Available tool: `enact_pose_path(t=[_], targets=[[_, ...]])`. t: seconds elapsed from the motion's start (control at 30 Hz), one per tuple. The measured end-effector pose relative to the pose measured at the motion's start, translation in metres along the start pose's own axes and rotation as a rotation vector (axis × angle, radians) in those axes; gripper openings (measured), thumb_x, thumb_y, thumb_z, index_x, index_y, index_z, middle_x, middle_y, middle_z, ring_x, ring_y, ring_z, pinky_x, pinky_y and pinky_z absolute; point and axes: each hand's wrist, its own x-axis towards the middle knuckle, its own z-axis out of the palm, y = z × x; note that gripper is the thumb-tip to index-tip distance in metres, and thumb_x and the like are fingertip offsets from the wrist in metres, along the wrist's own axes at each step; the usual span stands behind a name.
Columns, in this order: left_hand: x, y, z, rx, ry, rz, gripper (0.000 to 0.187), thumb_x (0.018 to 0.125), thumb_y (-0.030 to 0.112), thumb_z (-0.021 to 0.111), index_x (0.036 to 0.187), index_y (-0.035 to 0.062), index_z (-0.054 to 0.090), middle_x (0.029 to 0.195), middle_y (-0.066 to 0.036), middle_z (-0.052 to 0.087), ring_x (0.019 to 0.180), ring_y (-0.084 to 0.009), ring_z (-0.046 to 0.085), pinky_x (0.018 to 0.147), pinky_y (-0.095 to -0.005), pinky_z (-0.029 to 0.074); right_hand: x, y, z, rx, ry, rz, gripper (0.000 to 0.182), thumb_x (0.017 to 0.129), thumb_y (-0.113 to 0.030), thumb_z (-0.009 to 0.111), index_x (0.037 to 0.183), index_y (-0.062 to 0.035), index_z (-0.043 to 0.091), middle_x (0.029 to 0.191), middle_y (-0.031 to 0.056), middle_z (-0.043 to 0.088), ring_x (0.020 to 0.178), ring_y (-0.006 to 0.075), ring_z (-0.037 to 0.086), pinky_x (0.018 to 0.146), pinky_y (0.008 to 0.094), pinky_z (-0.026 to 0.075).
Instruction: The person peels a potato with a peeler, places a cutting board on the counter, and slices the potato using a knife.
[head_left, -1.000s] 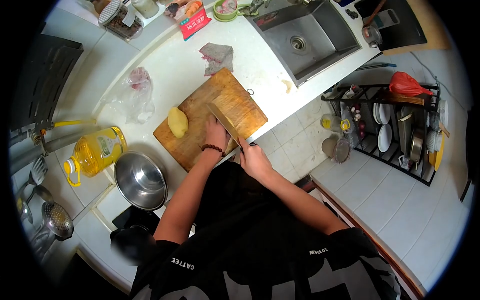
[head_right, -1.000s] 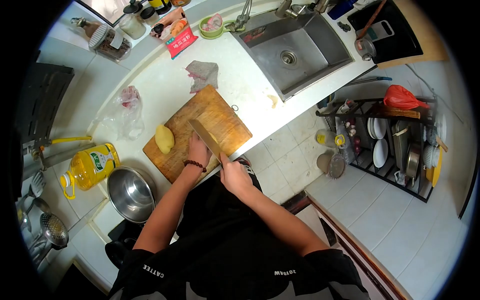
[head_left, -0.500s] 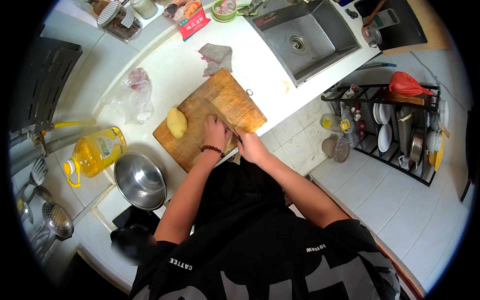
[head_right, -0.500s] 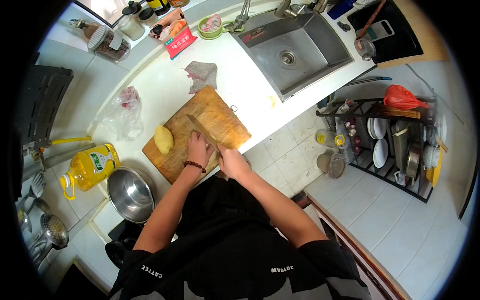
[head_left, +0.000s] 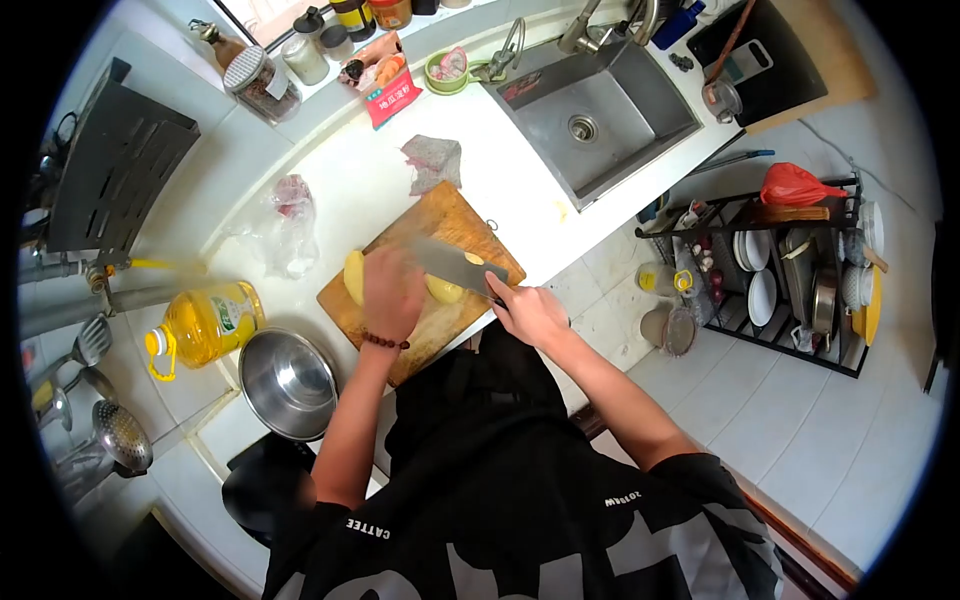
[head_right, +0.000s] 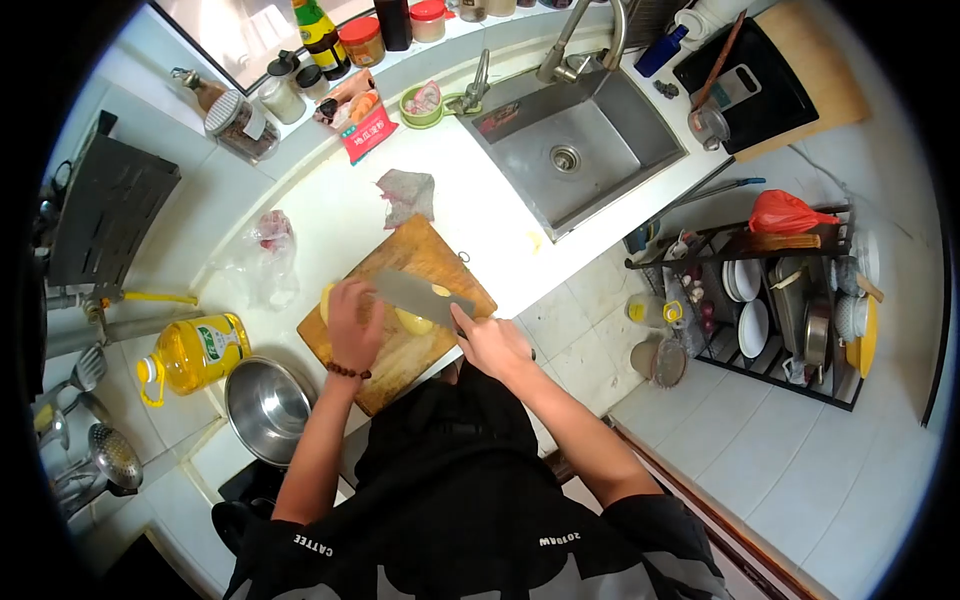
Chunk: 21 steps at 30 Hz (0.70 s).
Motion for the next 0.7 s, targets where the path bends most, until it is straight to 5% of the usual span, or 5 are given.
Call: enact_pose_path(t=[0.07, 0.1, 0.17, 0.27, 0.7], targets=[[0.027, 0.022, -0.004, 0.014, -0.388, 0.307, 0.047, 0.085, 0.029, 0.080, 0.121, 0.0024, 0.066, 0.127, -0.021, 0.065, 0.123, -0.0392, 0.059, 0.106, -0.0485, 0.046, -0.001, -0.006, -0.009, -0.051, 0.028, -0.059, 0.052, 0.096, -0.027, 0.067, 0.146, -0.0144, 0.058, 0.081, 0.0177, 0.072, 0.075, 0.0400, 0.071, 0.070, 0.0512, 0.058], [0.031, 0.026, -0.001, 0.016, -0.378, 0.310, 0.047, 0.085, 0.029, 0.080, 0.121, 0.0024, 0.066, 0.127, -0.021, 0.065, 0.123, -0.0392, 0.059, 0.106, -0.0485, 0.046, -0.003, -0.009, -0.013, -0.096, 0.046, -0.107, 0.052, 0.096, -0.029, 0.067, 0.145, -0.0148, 0.058, 0.079, 0.0157, 0.072, 0.073, 0.0384, 0.071, 0.069, 0.0497, 0.058], [0.033, 0.028, 0.007, 0.177, -0.572, 0.542, 0.081, 0.082, 0.052, 0.082, 0.140, 0.0002, 0.058, 0.142, -0.022, 0.060, 0.133, -0.0404, 0.055, 0.112, -0.0468, 0.043, -0.006, -0.018, -0.020, -0.121, 0.044, -0.125, 0.052, 0.096, -0.029, 0.067, 0.145, -0.0147, 0.059, 0.080, 0.0153, 0.072, 0.073, 0.0380, 0.071, 0.069, 0.0488, 0.058], [0.028, 0.016, 0.017, 0.242, -0.670, 0.547, 0.099, 0.077, 0.064, 0.081, 0.144, -0.0019, 0.053, 0.147, -0.021, 0.058, 0.136, -0.0390, 0.053, 0.115, -0.0470, 0.040, -0.009, -0.025, -0.028, -0.147, 0.051, -0.126, 0.050, 0.096, -0.029, 0.066, 0.144, -0.0144, 0.061, 0.082, 0.0147, 0.073, 0.073, 0.0374, 0.072, 0.070, 0.0476, 0.058], [0.004, 0.020, 0.002, 0.303, -0.761, 0.564, 0.080, 0.087, 0.056, 0.076, 0.141, 0.0005, 0.056, 0.142, -0.017, 0.060, 0.135, -0.0321, 0.055, 0.117, -0.0457, 0.038, -0.013, -0.021, -0.013, -0.159, 0.111, -0.114, 0.042, 0.099, -0.031, 0.063, 0.139, -0.0167, 0.065, 0.072, 0.0144, 0.069, 0.066, 0.0372, 0.071, 0.061, 0.0479, 0.057]])
